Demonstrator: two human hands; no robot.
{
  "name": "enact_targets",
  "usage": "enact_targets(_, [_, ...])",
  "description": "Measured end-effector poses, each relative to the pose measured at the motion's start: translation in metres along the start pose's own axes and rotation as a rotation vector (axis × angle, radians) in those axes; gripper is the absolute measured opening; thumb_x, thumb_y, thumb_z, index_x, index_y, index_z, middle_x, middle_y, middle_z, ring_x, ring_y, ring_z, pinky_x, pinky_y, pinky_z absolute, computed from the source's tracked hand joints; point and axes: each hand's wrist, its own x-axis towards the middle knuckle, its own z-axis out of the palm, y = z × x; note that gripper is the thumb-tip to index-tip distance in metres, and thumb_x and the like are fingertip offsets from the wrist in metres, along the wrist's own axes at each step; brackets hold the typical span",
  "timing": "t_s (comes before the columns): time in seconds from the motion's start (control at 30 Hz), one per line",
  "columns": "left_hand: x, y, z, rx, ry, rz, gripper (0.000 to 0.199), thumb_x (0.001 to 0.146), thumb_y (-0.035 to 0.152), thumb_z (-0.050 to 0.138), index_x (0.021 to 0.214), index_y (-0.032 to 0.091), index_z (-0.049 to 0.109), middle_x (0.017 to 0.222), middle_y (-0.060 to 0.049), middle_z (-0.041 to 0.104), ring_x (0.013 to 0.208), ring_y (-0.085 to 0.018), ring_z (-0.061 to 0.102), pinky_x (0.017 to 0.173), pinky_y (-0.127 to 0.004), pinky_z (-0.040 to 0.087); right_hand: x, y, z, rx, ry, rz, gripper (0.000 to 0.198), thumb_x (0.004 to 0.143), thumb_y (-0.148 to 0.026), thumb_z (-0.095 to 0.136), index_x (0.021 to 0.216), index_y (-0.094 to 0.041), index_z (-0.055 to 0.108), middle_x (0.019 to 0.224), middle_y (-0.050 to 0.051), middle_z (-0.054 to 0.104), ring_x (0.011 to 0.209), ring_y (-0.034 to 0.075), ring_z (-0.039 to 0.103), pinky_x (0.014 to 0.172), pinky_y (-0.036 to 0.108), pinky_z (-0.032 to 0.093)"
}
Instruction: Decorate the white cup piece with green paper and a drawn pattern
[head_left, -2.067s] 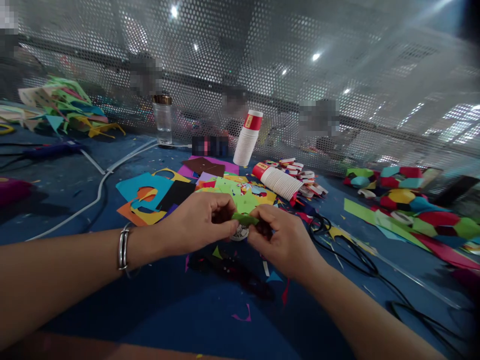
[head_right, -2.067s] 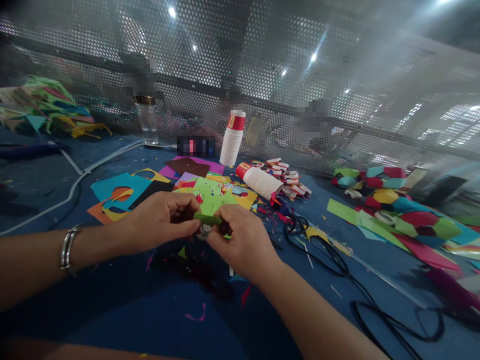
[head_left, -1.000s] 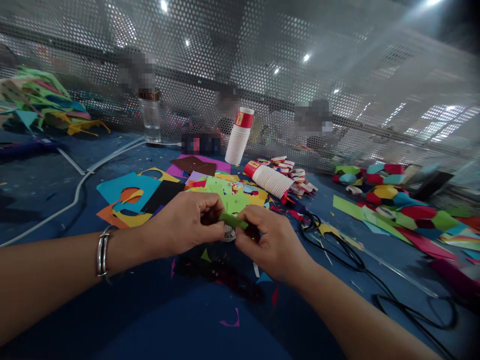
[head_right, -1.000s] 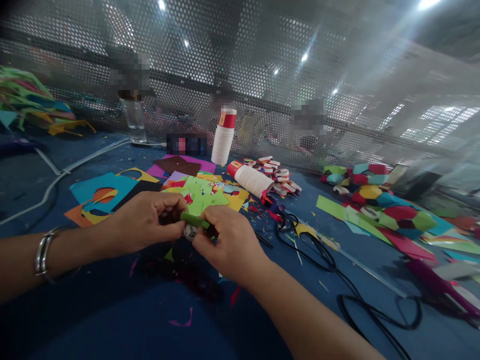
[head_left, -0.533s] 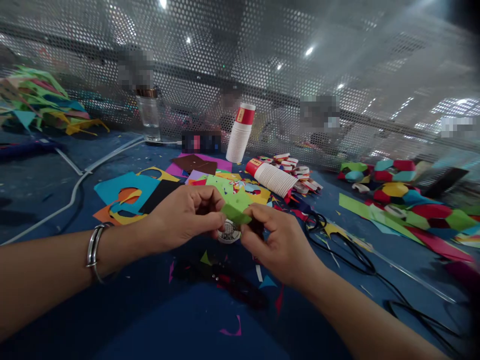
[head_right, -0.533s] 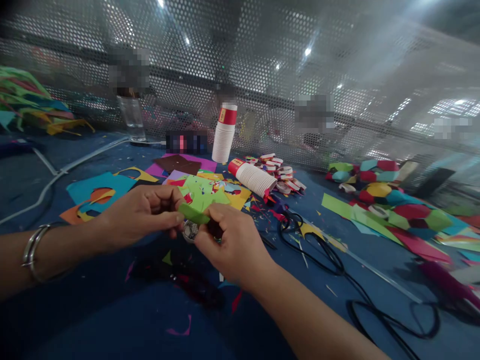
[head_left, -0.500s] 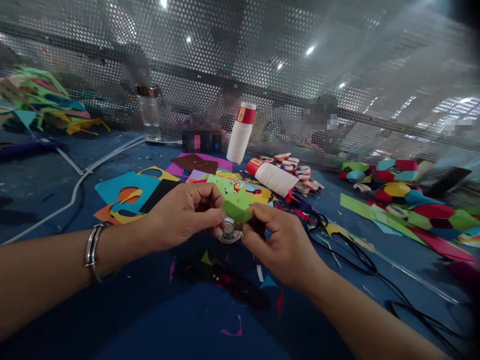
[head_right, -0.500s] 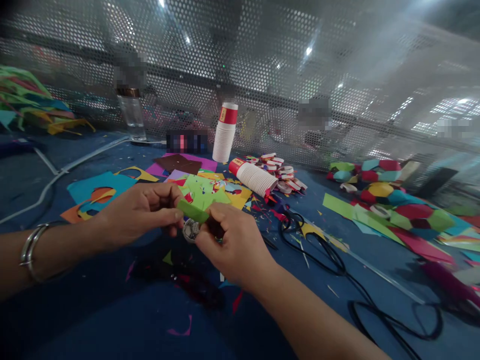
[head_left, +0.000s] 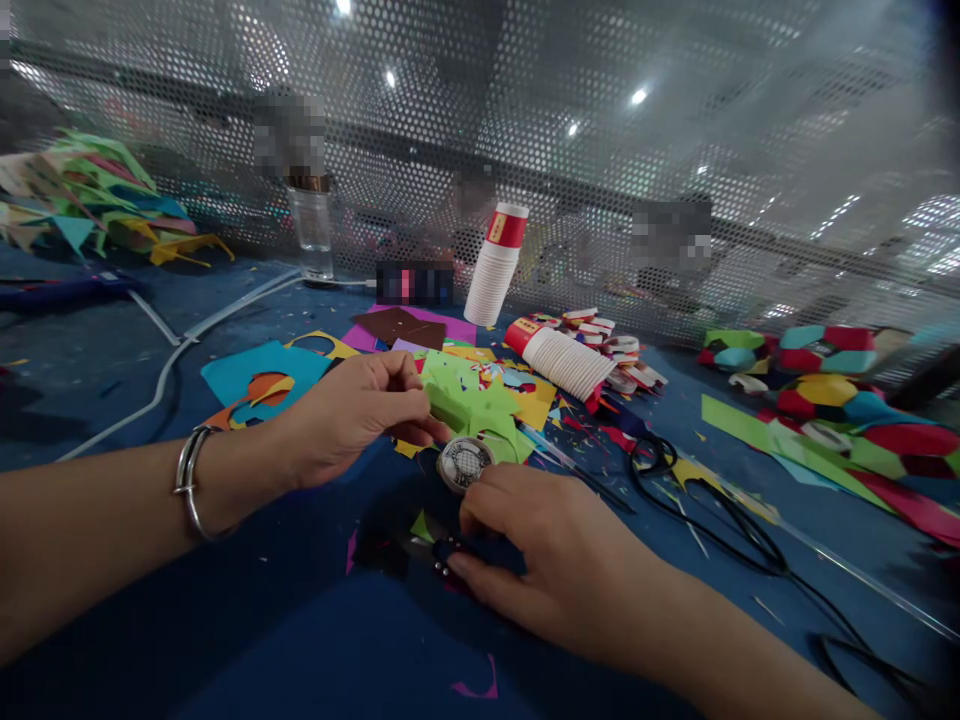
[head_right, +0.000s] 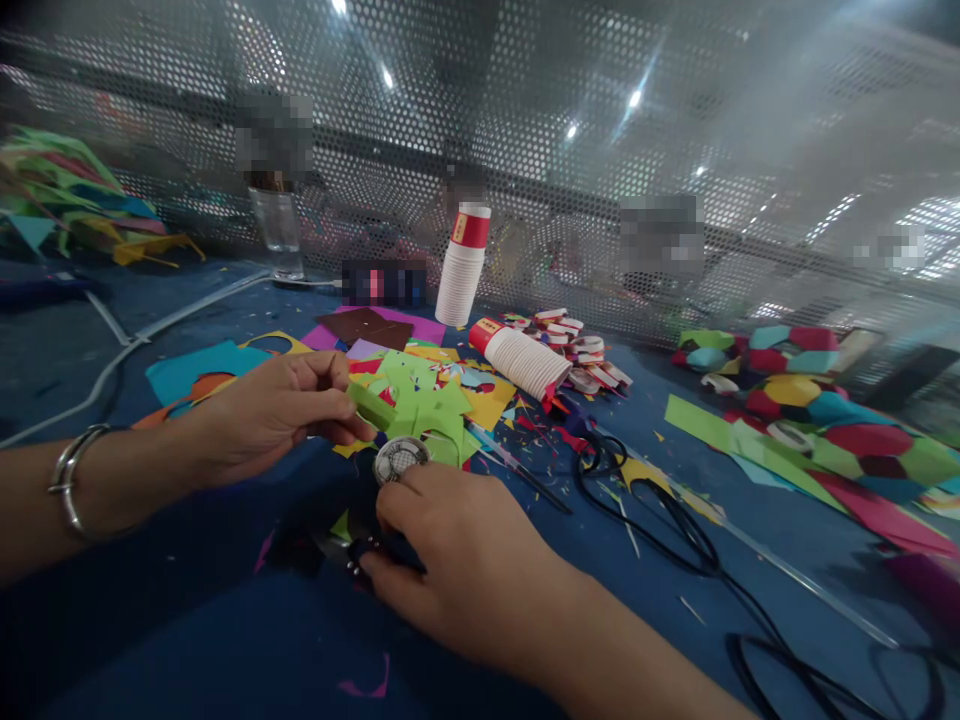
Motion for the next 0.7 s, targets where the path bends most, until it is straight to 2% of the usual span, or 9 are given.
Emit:
enact_targets(0.2, [0.004, -0.001, -0.004, -0.106, 0.039, -0.058, 0.014, 0.074, 0.01, 0.067, 0.08, 0.017, 0.056, 0.074, 0.003, 0.069, 0.072, -0.013, 0.072, 0.068, -0.022, 0.055, -0.005, -0.003, 0.0, 0.015, -0.02, -0.014, 0.015, 0.094, -0.033, 0.06, 0.087, -0.02, 0.059, 0.087, 0.002, 0.063, 0.075, 0.017, 0.055, 0.063, 0.031, 0.038])
enact_targets(0.33, [0.005, -0.002, -0.006, -0.215, 0.021, -0.088, 0.01, 0.076, 0.01, 0.067, 0.076, 0.016, 0.059, 0.075, 0.001, 0.069, 0.072, -0.011, 0.07, 0.069, -0.02, 0.054, -0.008, -0.007, -0.002, 0.025, -0.038, -0.026, 0.016, 0.091, -0.034, 0.065, 0.085, -0.021, 0.056, 0.088, 0.0, 0.063, 0.074, 0.016, 0.054, 0.06, 0.03, 0.036])
enact_targets(0.53, [0.005, 0.001, -0.006, -0.271, 0.077, -0.178, 0.008, 0.079, 0.012, 0.063, 0.073, 0.016, 0.062, 0.076, -0.001, 0.07, 0.073, -0.013, 0.071, 0.067, -0.022, 0.055, -0.006, -0.013, -0.003, 0.042, -0.074, -0.014, 0.009, 0.088, -0.02, 0.06, 0.079, -0.019, 0.057, 0.086, 0.001, 0.061, 0.07, 0.014, 0.052, 0.059, 0.029, 0.038])
enact_targets(0.7, [0.006, 0.002, -0.004, -0.33, 0.119, -0.213, 0.017, 0.083, 0.009, 0.055, 0.068, 0.014, 0.062, 0.073, -0.002, 0.069, 0.07, -0.012, 0.07, 0.066, -0.02, 0.057, -0.004, -0.006, -0.003, 0.12, 0.019, 0.026, 0.009, 0.081, -0.013, 0.06, 0.076, -0.019, 0.055, 0.078, 0.0, 0.057, 0.065, 0.012, 0.048, 0.057, 0.027, 0.037])
